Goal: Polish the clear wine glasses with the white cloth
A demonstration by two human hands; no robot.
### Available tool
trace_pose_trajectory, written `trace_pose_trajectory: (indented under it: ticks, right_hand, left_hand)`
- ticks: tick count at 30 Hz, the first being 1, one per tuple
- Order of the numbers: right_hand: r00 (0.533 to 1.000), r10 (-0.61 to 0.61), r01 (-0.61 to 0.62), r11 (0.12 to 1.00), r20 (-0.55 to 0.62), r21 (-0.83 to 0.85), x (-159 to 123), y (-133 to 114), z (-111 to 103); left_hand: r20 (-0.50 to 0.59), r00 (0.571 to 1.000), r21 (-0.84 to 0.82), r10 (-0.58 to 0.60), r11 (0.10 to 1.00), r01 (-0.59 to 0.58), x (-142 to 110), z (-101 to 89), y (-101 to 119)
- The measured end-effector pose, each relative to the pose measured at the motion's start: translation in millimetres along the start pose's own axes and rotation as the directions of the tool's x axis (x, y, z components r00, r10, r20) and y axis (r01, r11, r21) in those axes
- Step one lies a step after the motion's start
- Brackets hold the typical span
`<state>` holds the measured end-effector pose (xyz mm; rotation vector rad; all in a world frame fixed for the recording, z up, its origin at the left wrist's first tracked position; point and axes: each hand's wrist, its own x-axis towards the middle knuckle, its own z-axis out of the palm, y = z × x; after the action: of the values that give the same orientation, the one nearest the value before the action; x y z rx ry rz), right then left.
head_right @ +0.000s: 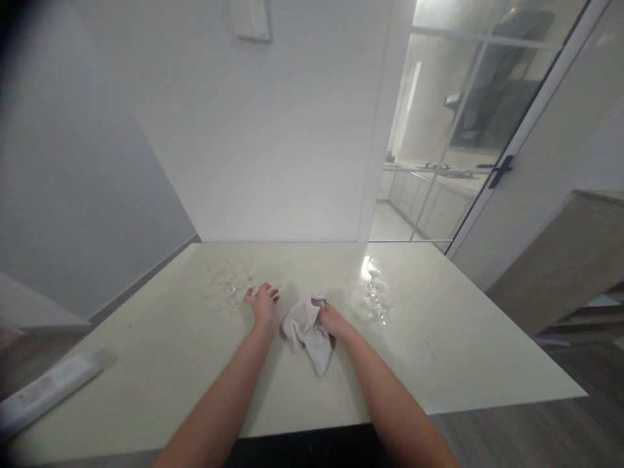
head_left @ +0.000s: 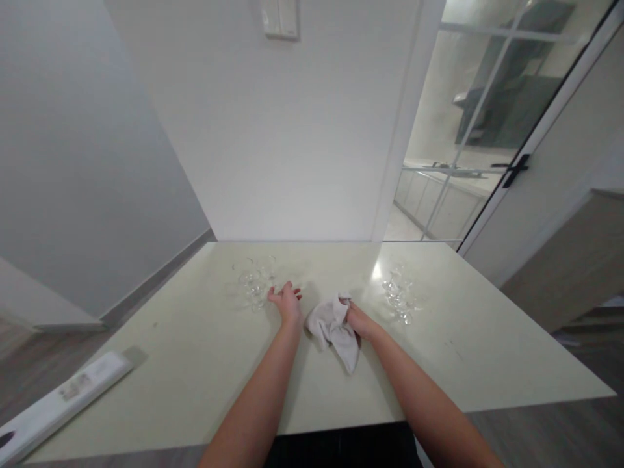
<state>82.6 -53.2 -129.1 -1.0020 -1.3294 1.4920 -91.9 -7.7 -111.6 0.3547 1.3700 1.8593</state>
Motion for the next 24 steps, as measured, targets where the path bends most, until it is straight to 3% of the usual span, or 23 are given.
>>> trace_pose_trajectory:
  ticks: [9,17,19,20,24]
  right_hand:
    - [0.999,-0.018,0.019,1.000,0.036,-0.012,3,5,-4]
    - [0.998,0.057,-0.062,0.987,0.039,0.149,1,4,0]
    - [0.996,0.091,-0.091,0.975,0.012,0.200,1,4,2]
    - [0.995,0.095,-0.093,0.971,0.000,0.222,1,4,3]
    - [0.999,0.021,-0.008,0.961,-0.042,0.278,7,0,6]
  left_hand:
    - [0.191,0.981,-0.111,0.047,0.994,-0.026,16,-0.1,7]
    - [0.293,0.931,-0.072,0.218,0.976,-0.206,11,1.5,2]
    - [0.380,0.868,0.018,0.319,0.936,-0.352,3,2.0,2]
    - [0.444,0.816,0.070,0.370,0.894,-0.443,-3,1.9,3]
    - [0.725,0.529,0.184,0.441,0.616,-0.766,-28,-0.1,7]
